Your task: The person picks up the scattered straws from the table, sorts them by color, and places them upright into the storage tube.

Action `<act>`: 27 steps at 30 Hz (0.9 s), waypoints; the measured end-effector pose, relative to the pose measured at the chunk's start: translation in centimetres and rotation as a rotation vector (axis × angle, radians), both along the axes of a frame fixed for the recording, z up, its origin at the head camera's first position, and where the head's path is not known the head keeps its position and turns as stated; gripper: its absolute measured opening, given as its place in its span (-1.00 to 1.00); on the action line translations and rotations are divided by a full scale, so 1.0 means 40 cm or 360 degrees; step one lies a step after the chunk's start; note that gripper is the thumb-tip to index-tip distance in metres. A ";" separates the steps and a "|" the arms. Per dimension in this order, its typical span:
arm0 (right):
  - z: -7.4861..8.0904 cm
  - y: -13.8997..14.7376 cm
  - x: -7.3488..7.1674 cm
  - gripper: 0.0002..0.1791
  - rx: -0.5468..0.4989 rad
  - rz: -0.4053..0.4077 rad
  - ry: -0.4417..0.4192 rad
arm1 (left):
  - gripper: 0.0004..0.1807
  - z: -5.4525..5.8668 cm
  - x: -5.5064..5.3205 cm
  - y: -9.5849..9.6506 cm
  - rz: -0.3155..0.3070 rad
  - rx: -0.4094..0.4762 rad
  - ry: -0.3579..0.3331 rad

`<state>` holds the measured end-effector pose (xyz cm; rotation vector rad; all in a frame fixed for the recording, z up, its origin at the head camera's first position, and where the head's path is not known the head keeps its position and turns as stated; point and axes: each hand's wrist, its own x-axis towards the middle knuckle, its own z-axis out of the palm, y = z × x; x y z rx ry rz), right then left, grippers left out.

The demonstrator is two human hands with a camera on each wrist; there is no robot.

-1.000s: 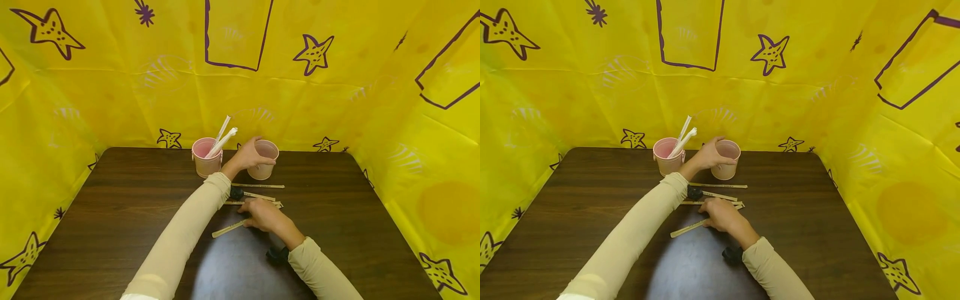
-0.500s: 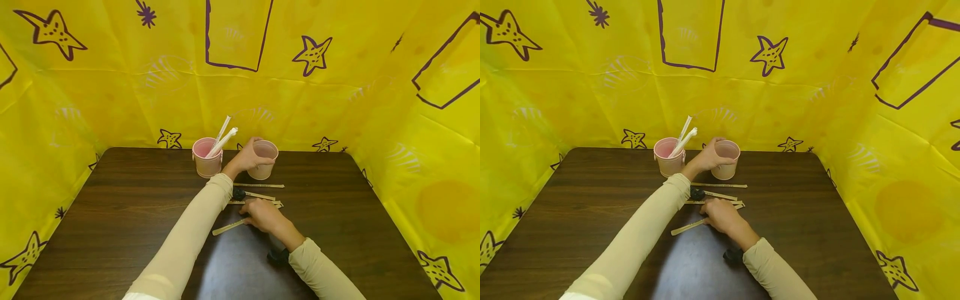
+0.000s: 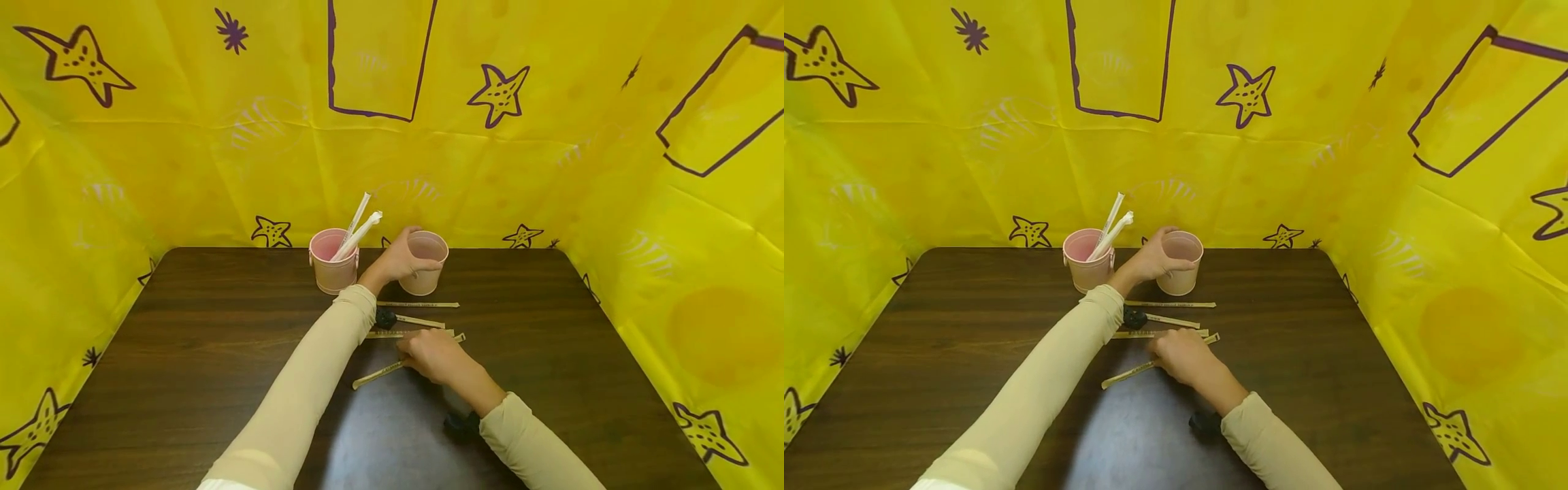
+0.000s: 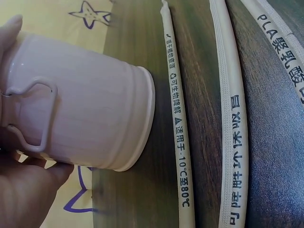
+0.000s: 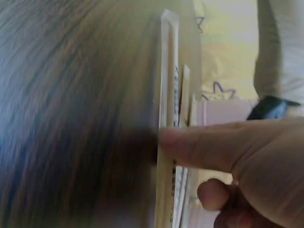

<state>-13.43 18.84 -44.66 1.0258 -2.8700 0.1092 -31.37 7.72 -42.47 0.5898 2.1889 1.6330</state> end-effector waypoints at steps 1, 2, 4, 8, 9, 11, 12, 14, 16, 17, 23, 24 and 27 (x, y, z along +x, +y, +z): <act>0.003 0.007 0.003 -0.77 -0.0014 0.0000 -0.0031 | 0.15 -0.001 0.000 -0.001 -0.0005 -0.0002 -0.0008; 0.006 0.014 0.004 -0.77 -0.0030 0.0002 -0.0062 | 0.15 -0.003 -0.001 -0.001 -0.0010 -0.0004 -0.0016; 0.012 0.030 0.009 -0.79 -0.0064 0.0011 -0.0115 | 0.15 -0.005 -0.002 -0.003 -0.0019 -0.0005 -0.0027; 0.022 0.064 0.013 -0.87 -0.0156 0.0040 -0.0166 | 0.13 -0.004 -0.002 -0.005 -0.0023 -0.0004 -0.0032; 0.025 0.073 0.013 -0.89 -0.0192 0.0054 -0.0171 | 0.13 -0.003 -0.001 -0.006 -0.0027 -0.0002 -0.0031; 0.030 0.089 0.014 -0.91 -0.0275 0.0081 -0.0188 | 0.11 0.000 -0.001 -0.006 -0.0029 -0.0005 -0.0029; 0.033 0.097 0.014 -0.92 -0.0316 0.0095 -0.0202 | 0.11 0.001 -0.001 -0.006 -0.0029 -0.0007 -0.0025; 0.038 0.113 0.016 -0.93 -0.0387 0.0106 -0.0248 | 0.10 0.001 -0.001 -0.006 -0.0037 -0.0005 -0.0031; 0.044 0.128 0.018 -0.94 -0.0461 0.0085 -0.0311 | 0.10 0.001 -0.002 -0.007 -0.0041 -0.0011 -0.0030; 0.049 0.134 0.019 -0.94 -0.0507 0.0066 -0.0347 | 0.10 0.000 -0.003 -0.007 -0.0043 -0.0010 -0.0031; 0.085 0.158 0.016 -0.90 -0.0911 -0.0061 -0.0415 | 0.09 0.002 -0.001 -0.008 -0.0039 -0.0042 0.0008; 0.091 0.160 0.013 -0.90 -0.0984 -0.0074 -0.0399 | 0.09 0.002 -0.001 -0.009 -0.0036 -0.0051 0.0021; 0.116 0.167 0.006 -0.88 -0.1143 -0.0115 -0.0355 | 0.07 0.002 0.001 -0.008 -0.0032 -0.0058 0.0038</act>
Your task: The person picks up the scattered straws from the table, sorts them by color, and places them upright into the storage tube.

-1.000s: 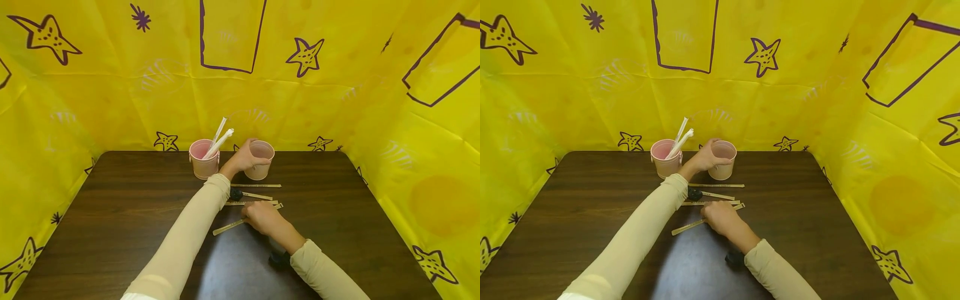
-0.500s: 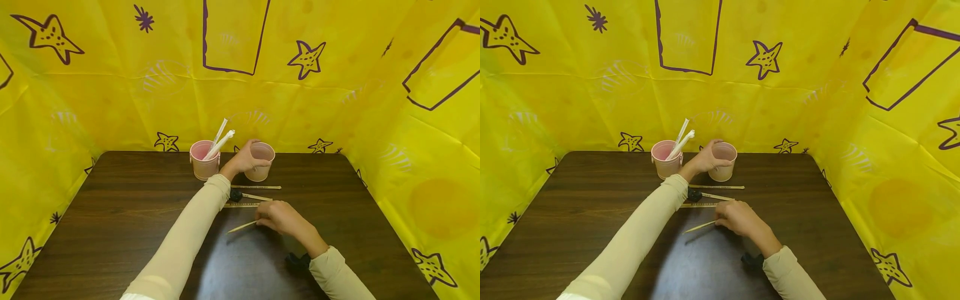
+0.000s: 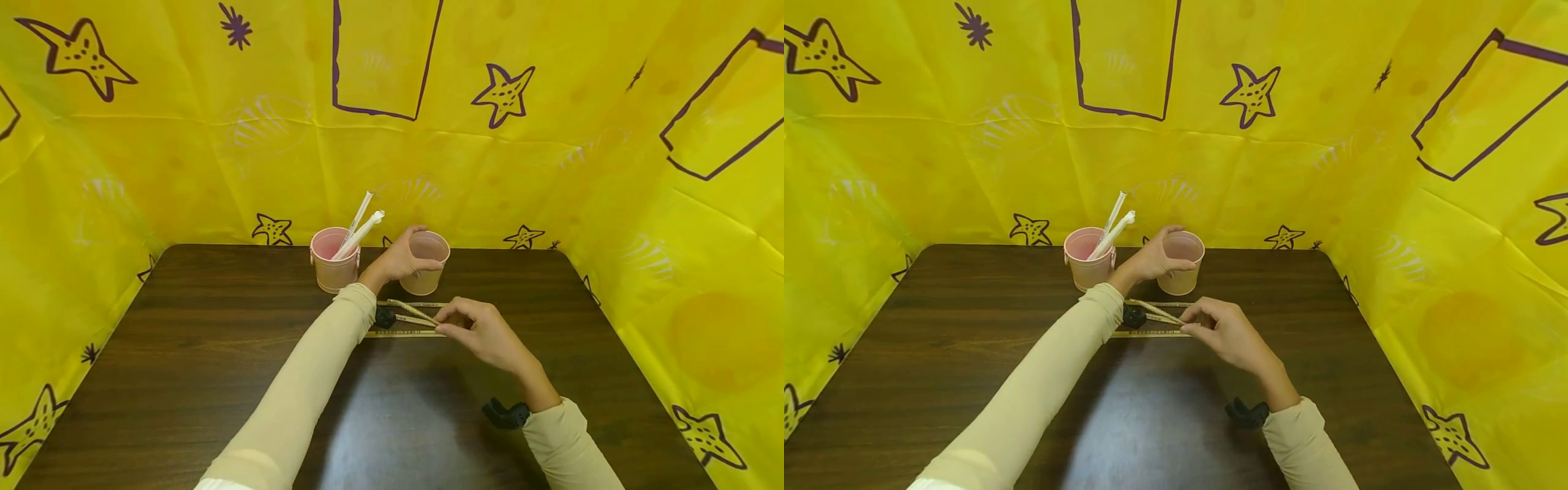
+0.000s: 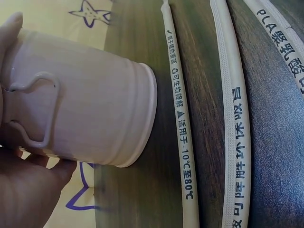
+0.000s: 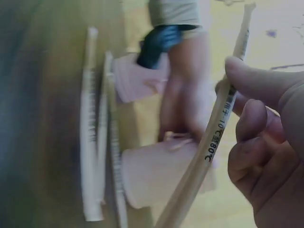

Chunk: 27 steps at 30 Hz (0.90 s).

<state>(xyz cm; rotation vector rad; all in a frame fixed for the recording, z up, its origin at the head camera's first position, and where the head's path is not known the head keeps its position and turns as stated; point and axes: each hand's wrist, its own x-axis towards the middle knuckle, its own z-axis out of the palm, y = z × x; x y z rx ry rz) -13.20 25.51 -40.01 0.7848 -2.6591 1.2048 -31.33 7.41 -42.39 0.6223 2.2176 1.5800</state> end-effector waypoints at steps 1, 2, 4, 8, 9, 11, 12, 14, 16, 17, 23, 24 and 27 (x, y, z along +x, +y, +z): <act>0.010 0.001 -0.003 -0.85 -0.0041 -0.0019 0.0009 | 0.07 0.000 0.000 0.000 0.0002 -0.0002 0.0007; 0.021 0.002 -0.005 -0.81 -0.0068 -0.0039 0.0018 | 0.08 0.000 0.000 -0.001 -0.0002 -0.0001 0.0006; 0.043 0.002 -0.009 -0.77 -0.0132 -0.0100 0.0028 | 0.07 -0.001 0.000 -0.001 -0.0015 0.0027 -0.0007; 0.075 -0.010 -0.022 -0.80 -0.0402 -0.0270 0.0058 | 0.05 -0.004 -0.004 -0.004 -0.0033 0.0055 -0.0059; 0.081 -0.014 -0.027 -0.83 -0.0502 -0.0327 0.0064 | 0.05 -0.004 -0.006 -0.004 -0.0032 0.0057 -0.0069; 0.093 -0.024 -0.036 -0.85 -0.0718 -0.0438 0.0085 | 0.05 -0.004 -0.007 -0.006 -0.0028 0.0042 -0.0076; 0.099 -0.029 -0.041 -0.85 -0.0830 -0.0482 0.0107 | 0.04 -0.003 -0.007 -0.007 -0.0028 0.0040 -0.0079; 0.113 -0.036 -0.054 -0.85 -0.1035 -0.0544 0.0182 | 0.04 -0.003 -0.007 -0.006 -0.0029 0.0044 -0.0073; 0.128 -0.041 -0.067 -0.89 -0.1196 -0.0565 0.0260 | 0.04 -0.002 -0.006 -0.004 -0.0029 0.0048 -0.0057; 0.135 -0.043 -0.075 -0.91 -0.1265 -0.0567 0.0294 | 0.03 -0.002 -0.006 -0.003 -0.0028 0.0047 -0.0047; 0.161 -0.052 -0.138 -0.85 -0.1563 -0.0596 0.0331 | 0.02 -0.002 -0.005 -0.001 -0.0033 0.0053 -0.0062; 0.159 -0.053 -0.150 -0.87 -0.1572 -0.0609 0.0316 | 0.03 -0.001 -0.005 -0.002 -0.0035 0.0054 -0.0071; 0.141 -0.052 -0.189 -0.90 -0.1484 -0.0674 0.0236 | 0.04 -0.002 -0.007 -0.002 -0.0041 0.0043 -0.0070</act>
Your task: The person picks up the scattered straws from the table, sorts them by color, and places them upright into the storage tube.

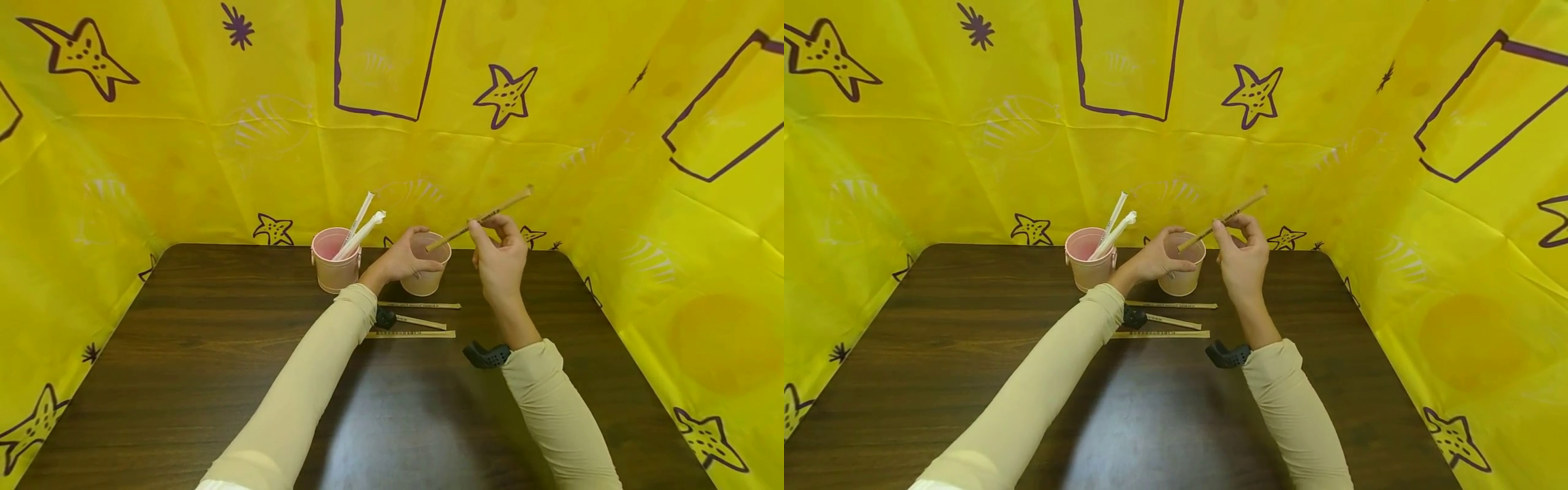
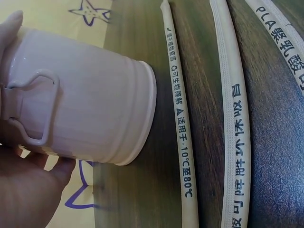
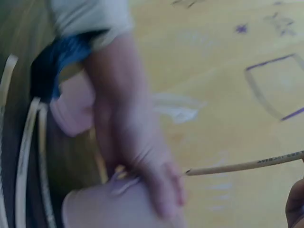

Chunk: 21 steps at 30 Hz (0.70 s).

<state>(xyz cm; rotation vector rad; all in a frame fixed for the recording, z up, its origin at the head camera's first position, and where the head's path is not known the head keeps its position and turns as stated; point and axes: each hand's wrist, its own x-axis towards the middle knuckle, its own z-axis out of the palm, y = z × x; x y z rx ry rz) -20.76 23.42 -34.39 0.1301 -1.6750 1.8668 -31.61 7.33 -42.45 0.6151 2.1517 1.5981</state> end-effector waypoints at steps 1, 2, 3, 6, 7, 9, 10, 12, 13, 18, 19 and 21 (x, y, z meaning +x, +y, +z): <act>-0.010 0.001 -0.012 -0.90 0.0040 -0.0004 -0.0054 | 0.04 0.000 0.000 0.000 -0.0004 -0.0002 0.0005; -0.020 0.002 -0.024 -0.89 0.0074 -0.0005 -0.0111 | 0.04 0.000 -0.001 0.000 -0.0008 -0.0001 0.0009; -0.031 0.003 -0.036 -0.87 0.0104 -0.0011 -0.0170 | 0.04 0.000 -0.001 0.000 -0.0015 0.0003 0.0012; -0.063 0.007 -0.065 -0.81 0.0182 -0.0036 -0.0343 | 0.05 0.000 -0.001 -0.001 -0.0031 0.0011 0.0020; -0.073 0.007 -0.072 -0.80 0.0195 -0.0047 -0.0396 | 0.05 0.000 -0.001 -0.002 -0.0034 0.0007 0.0026; -0.090 0.009 -0.085 -0.80 0.0218 -0.0069 -0.0481 | 0.05 0.001 0.000 -0.003 -0.0037 -0.0005 0.0038; -0.098 0.009 -0.090 -0.81 0.0230 -0.0078 -0.0514 | 0.05 0.001 0.000 -0.003 -0.0036 -0.0012 0.0044; -0.113 0.010 -0.098 -0.83 0.0244 -0.0091 -0.0555 | 0.05 0.000 0.000 -0.002 -0.0032 -0.0027 0.0056; -0.119 0.010 -0.101 -0.83 0.0245 -0.0098 -0.0572 | 0.05 0.000 0.000 -0.002 -0.0034 -0.0026 0.0055; -0.136 0.009 -0.107 -0.81 0.0241 -0.0097 -0.0616 | 0.05 -0.001 -0.003 -0.001 -0.0038 -0.0030 0.0049; -0.137 0.009 -0.107 -0.81 0.0245 -0.0093 -0.0619 | 0.05 -0.001 -0.004 -0.001 -0.0036 -0.0029 0.0049; -0.139 0.009 -0.108 -0.79 0.0253 -0.0078 -0.0620 | 0.05 0.000 -0.004 -0.002 -0.0029 -0.0037 0.0057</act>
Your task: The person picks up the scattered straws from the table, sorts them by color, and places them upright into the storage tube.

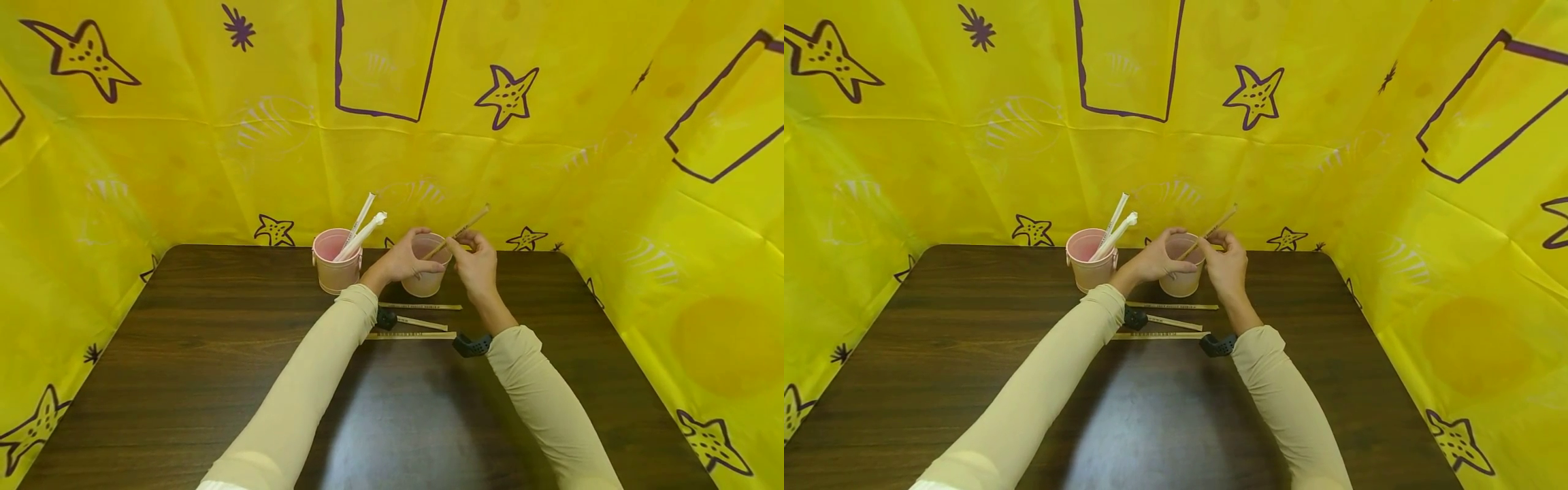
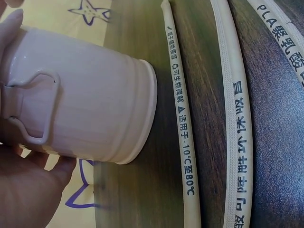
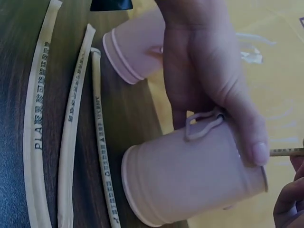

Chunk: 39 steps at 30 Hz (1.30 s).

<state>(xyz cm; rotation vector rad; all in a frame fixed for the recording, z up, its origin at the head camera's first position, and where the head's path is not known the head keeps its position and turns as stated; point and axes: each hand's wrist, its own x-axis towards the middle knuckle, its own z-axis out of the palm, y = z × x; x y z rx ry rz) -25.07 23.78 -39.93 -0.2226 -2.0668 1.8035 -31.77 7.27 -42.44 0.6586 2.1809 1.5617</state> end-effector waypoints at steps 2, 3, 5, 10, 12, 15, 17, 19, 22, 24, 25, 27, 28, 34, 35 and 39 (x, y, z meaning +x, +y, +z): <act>-0.001 0.002 0.000 -0.75 -0.0011 0.0025 -0.0003 | 0.05 0.001 0.000 0.000 0.0007 -0.0002 0.0010; -0.001 0.004 0.001 -0.71 -0.0024 0.0037 -0.0004 | 0.05 0.002 0.001 0.001 0.0010 -0.0003 0.0015; -0.001 0.009 0.004 -0.62 -0.0056 0.0064 -0.0010 | 0.05 0.003 0.001 0.001 0.0012 -0.0002 0.0017; -0.005 0.029 0.020 -0.42 -0.0078 0.0107 -0.0078 | 0.05 0.000 0.001 0.000 0.0025 -0.0006 0.0029; 0.002 0.037 0.033 -0.38 -0.0049 0.0109 -0.0124 | 0.05 -0.001 0.000 0.000 0.0034 -0.0020 0.0043; 0.000 0.052 0.044 -0.37 -0.0018 0.0084 -0.0172 | 0.06 -0.005 -0.002 0.001 0.0039 -0.0029 0.0054; -0.005 0.060 0.054 -0.37 0.0014 0.0070 -0.0181 | 0.06 -0.006 -0.003 0.002 0.0036 -0.0015 0.0040; -0.020 0.068 0.065 -0.37 0.0050 0.0068 -0.0162 | 0.05 -0.009 -0.005 0.002 0.0032 0.0004 0.0026; -0.036 0.066 0.098 -0.39 0.0155 0.0098 -0.0109 | 0.05 -0.010 -0.005 0.002 0.0027 0.0022 0.0005; -0.048 0.057 0.119 -0.45 0.0244 0.0107 -0.0076 | 0.05 -0.010 -0.005 0.001 0.0023 0.0020 -0.0005; -0.055 0.051 0.130 -0.48 0.0290 0.0111 -0.0062 | 0.06 -0.010 -0.005 0.000 0.0023 0.0011 -0.0006; -0.067 0.038 0.150 -0.53 0.0387 0.0123 -0.0059 | 0.06 -0.008 -0.004 -0.001 0.0029 -0.0001 -0.0009; -0.073 0.030 0.159 -0.57 0.0433 0.0136 -0.0064 | 0.06 -0.007 -0.004 -0.001 0.0032 -0.0007 -0.0003; -0.101 -0.016 0.207 -0.66 0.0649 0.0346 -0.0153 | 0.07 -0.005 -0.003 -0.004 0.0049 -0.0044 0.0064; -0.106 -0.023 0.213 -0.66 0.0686 0.0397 -0.0173 | 0.07 -0.006 -0.003 -0.004 0.0044 -0.0047 0.0067; -0.127 -0.051 0.227 -0.70 0.0893 0.0624 -0.0217 | 0.06 -0.006 -0.001 -0.004 0.0030 -0.0037 0.0043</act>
